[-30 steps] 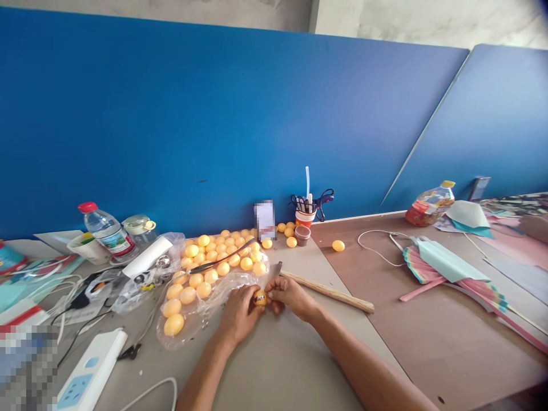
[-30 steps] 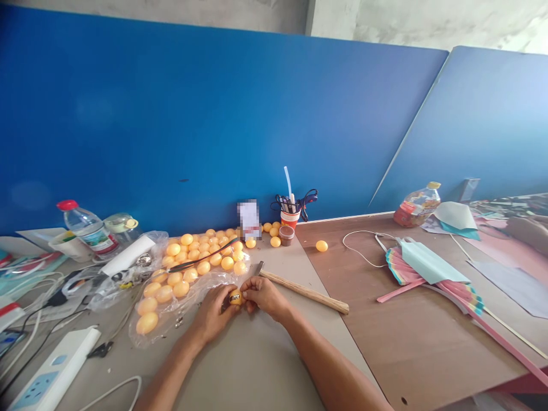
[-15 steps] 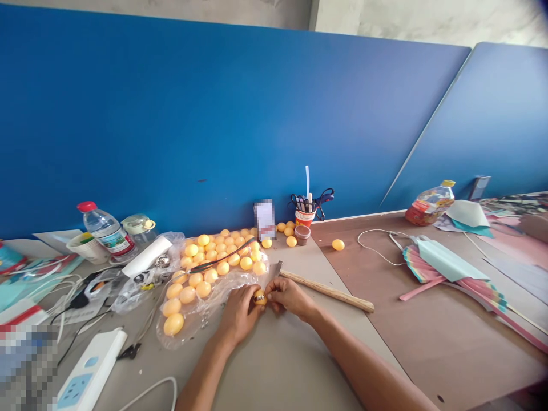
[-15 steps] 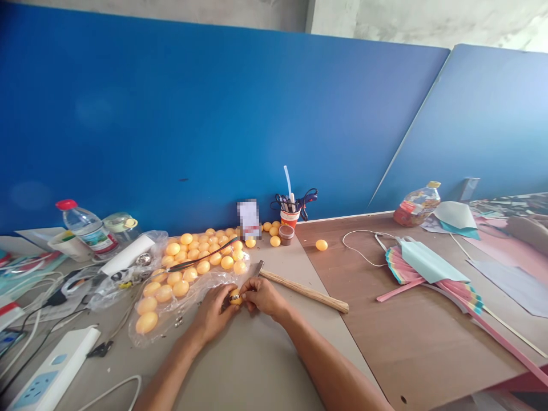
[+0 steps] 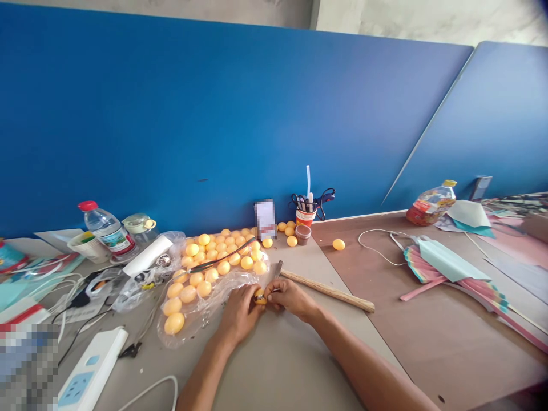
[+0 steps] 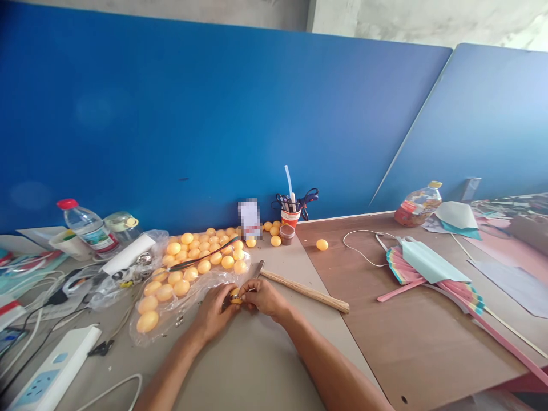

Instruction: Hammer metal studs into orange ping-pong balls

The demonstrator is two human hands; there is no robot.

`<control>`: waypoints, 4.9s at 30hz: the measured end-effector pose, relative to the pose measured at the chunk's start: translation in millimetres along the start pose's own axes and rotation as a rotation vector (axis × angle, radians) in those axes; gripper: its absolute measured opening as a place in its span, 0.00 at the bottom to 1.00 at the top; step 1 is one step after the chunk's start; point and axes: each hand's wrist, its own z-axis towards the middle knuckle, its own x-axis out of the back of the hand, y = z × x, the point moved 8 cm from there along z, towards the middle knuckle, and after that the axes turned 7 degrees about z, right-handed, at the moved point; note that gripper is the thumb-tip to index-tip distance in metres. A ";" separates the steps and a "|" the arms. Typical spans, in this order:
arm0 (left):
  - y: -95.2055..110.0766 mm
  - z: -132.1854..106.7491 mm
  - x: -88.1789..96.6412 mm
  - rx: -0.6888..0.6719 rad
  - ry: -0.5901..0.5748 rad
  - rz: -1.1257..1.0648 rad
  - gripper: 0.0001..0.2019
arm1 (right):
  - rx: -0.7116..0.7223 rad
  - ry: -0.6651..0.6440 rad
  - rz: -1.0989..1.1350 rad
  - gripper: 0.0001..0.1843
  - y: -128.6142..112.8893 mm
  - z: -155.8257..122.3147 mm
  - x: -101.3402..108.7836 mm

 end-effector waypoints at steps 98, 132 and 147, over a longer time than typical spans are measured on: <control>0.6 0.8 -2.5 0.046 -0.085 -0.032 0.13 | -0.099 0.199 -0.236 0.09 -7.6 -7.1 -4.9; -52.4 1.9 6.0 0.280 0.248 -0.548 0.19 | 0.406 0.118 -0.582 0.05 -25.5 -18.5 -31.3; -38.9 0.1 7.5 0.221 0.231 -0.301 0.15 | 0.615 -0.156 -1.042 0.07 -12.7 -26.6 -74.7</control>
